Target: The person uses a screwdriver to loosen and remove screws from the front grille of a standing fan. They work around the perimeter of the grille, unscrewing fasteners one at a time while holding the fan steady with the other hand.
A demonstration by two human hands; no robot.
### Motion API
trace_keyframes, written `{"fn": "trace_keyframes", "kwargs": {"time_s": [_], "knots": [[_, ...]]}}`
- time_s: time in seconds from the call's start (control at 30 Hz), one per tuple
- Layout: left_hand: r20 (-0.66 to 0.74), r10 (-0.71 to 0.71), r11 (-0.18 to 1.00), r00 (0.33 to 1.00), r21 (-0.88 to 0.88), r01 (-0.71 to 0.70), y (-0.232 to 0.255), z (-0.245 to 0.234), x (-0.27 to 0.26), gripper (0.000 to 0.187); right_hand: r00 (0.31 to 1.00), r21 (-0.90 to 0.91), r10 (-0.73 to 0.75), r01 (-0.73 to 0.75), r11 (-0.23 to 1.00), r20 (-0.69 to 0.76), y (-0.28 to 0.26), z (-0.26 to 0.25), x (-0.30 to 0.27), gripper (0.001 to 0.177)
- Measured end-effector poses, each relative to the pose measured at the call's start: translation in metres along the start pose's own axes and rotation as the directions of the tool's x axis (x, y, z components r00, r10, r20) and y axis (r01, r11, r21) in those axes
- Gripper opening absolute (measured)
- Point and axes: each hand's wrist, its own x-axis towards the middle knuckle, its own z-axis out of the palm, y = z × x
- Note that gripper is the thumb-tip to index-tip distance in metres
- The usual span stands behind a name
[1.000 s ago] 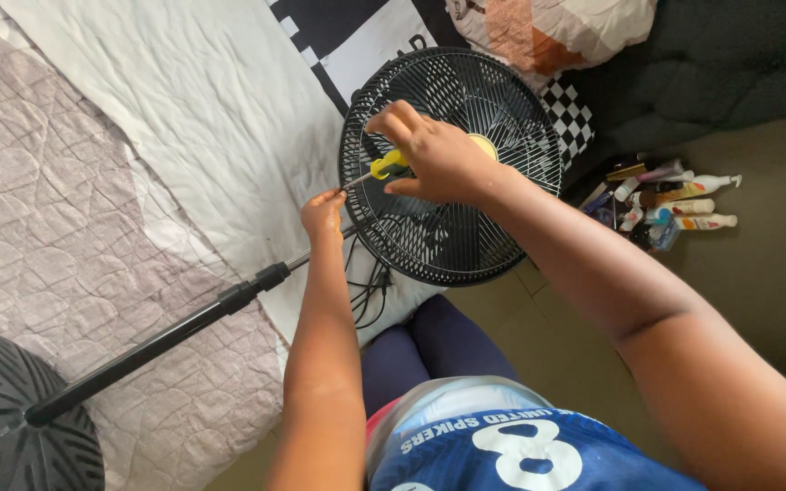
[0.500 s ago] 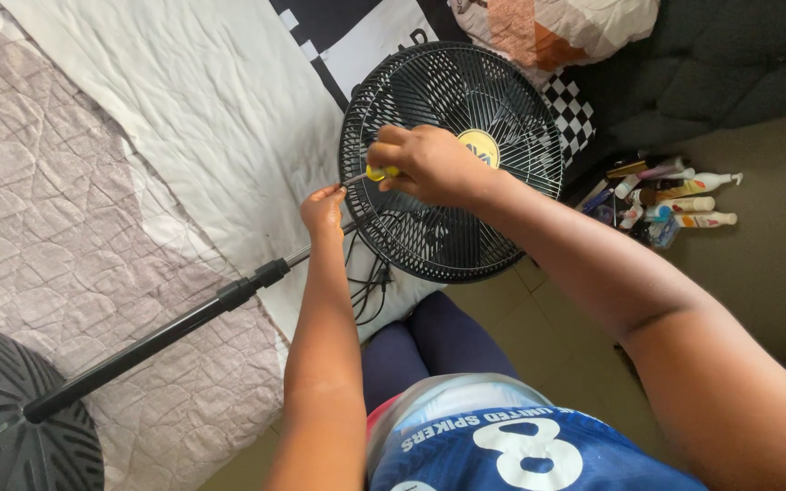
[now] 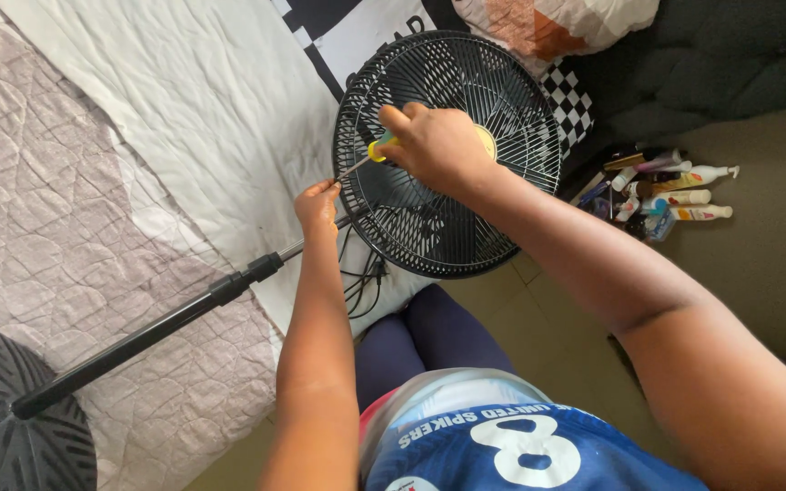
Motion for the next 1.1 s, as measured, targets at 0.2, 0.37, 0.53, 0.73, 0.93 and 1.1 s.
{"fn": "trace_keyframes", "kwargs": {"time_s": [0.2, 0.37, 0.53, 0.73, 0.93, 1.1], "knots": [[0.017, 0.022, 1.0, 1.0, -0.014, -0.021, -0.001, -0.002, 0.007, 0.022, 0.81, -0.263, -0.396, 0.307, 0.915, -0.432, 0.011, -0.004, -0.003, 0.057], [-0.006, 0.03, 1.0, 1.0, 0.007, -0.03, -0.009, -0.001, 0.017, 0.021, 0.921, -0.131, -0.368, 0.352, 0.927, -0.127, 0.011, -0.003, -0.004, 0.042], [0.036, 0.178, 0.983, 0.983, -0.051, -0.176, -0.023, -0.003, 0.029, 0.023, 0.982, -0.165, -0.019, 0.051, 0.985, 0.189, 0.002, -0.004, 0.007, 0.051], [-0.011, 0.021, 1.0, 1.0, 0.0, -0.021, -0.02, -0.003, 0.029, 0.023, 0.799, -0.244, -0.53, 0.475, 0.846, -0.284, 0.006, 0.001, 0.008, 0.042], [-0.002, 0.154, 0.988, 0.988, -0.012, -0.154, -0.018, 0.0, 0.023, 0.021, 0.916, -0.116, -0.401, 0.395, 0.911, -0.03, 0.002, 0.022, 0.013, 0.025], [-0.005, 0.149, 0.989, 0.989, 0.018, -0.148, -0.016, -0.002, 0.023, 0.023, 0.975, -0.118, -0.224, 0.223, 0.968, 0.001, -0.001, 0.024, 0.023, 0.027]]}}
